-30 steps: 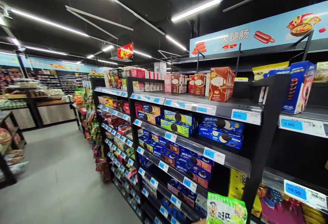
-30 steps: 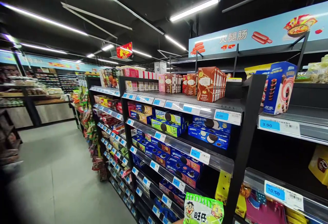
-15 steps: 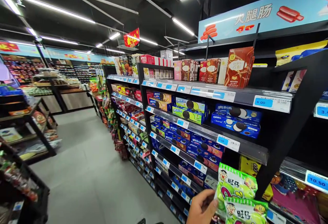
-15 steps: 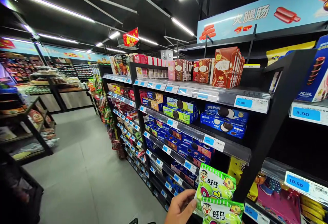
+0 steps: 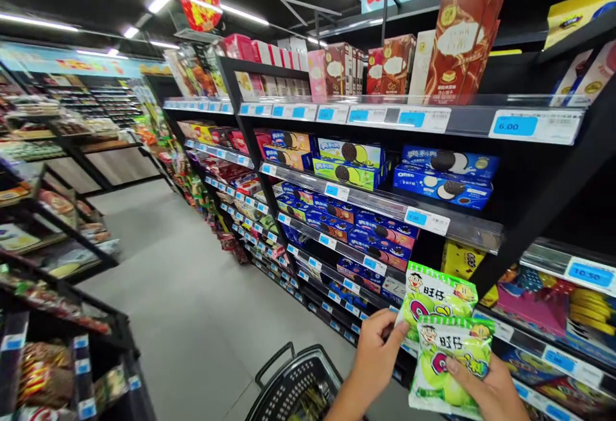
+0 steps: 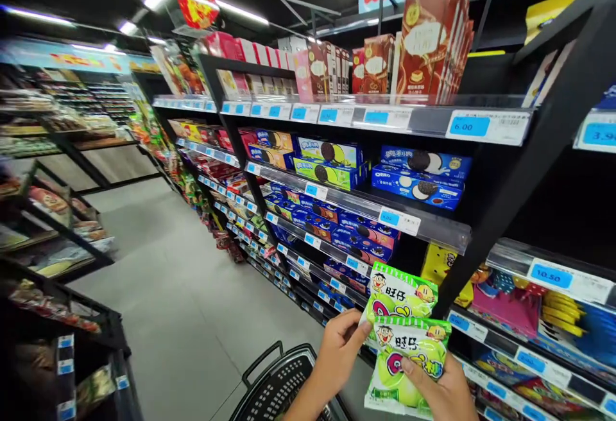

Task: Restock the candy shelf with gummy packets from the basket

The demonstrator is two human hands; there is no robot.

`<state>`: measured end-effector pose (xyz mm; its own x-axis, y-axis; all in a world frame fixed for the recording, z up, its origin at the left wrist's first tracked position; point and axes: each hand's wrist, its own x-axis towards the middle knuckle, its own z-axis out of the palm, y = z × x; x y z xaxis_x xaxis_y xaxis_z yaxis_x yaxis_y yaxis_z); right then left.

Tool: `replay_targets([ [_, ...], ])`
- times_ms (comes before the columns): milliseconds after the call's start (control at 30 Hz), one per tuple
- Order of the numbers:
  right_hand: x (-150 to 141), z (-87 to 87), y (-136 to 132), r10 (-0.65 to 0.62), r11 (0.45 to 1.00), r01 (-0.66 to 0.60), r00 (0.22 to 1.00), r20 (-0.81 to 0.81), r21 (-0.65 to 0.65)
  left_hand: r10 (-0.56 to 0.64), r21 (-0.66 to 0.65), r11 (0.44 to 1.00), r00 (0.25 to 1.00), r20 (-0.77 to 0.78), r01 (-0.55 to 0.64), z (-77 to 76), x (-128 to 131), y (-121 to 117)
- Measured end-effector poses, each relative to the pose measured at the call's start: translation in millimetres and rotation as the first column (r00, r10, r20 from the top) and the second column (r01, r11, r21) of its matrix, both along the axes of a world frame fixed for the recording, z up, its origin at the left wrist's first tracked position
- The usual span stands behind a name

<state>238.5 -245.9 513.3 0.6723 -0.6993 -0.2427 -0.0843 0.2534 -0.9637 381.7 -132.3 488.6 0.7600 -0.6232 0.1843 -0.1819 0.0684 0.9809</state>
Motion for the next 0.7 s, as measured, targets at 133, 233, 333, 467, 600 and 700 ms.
replay_targets([
  [133,-11,-5.1,0,-0.037,0.999,0.037,0.999,0.012,-0.011,-0.049,0.022,0.999,0.999,-0.005,0.049,-4.9,-5,-6],
  [233,-26,-10.9,0,-0.032,0.999,0.032,0.999,0.022,-0.015,-0.140,0.020,0.990,0.987,-0.079,0.142,-20.6,-11,-10],
  [333,-51,-18.9,2,0.001,1.000,-0.001,1.000,0.028,0.022,-0.322,-0.007,0.944,0.911,-0.257,0.331,-48.6,-20,-15],
  [467,-92,-30.4,10,0.030,0.999,-0.031,0.998,-0.050,-0.015,-0.502,-0.181,0.856,0.697,-0.513,0.483,-85.3,-45,-24],
  [600,-131,-50.8,21,-0.106,0.991,0.093,0.984,-0.143,-0.094,-0.660,-0.269,0.705,0.469,-0.586,0.656,-102.0,-82,-35],
  [700,-159,-73.7,26,-0.244,0.967,0.227,0.956,-0.165,-0.118,-0.728,-0.252,0.581,0.356,-0.586,0.774,-105.8,-112,-47],
])
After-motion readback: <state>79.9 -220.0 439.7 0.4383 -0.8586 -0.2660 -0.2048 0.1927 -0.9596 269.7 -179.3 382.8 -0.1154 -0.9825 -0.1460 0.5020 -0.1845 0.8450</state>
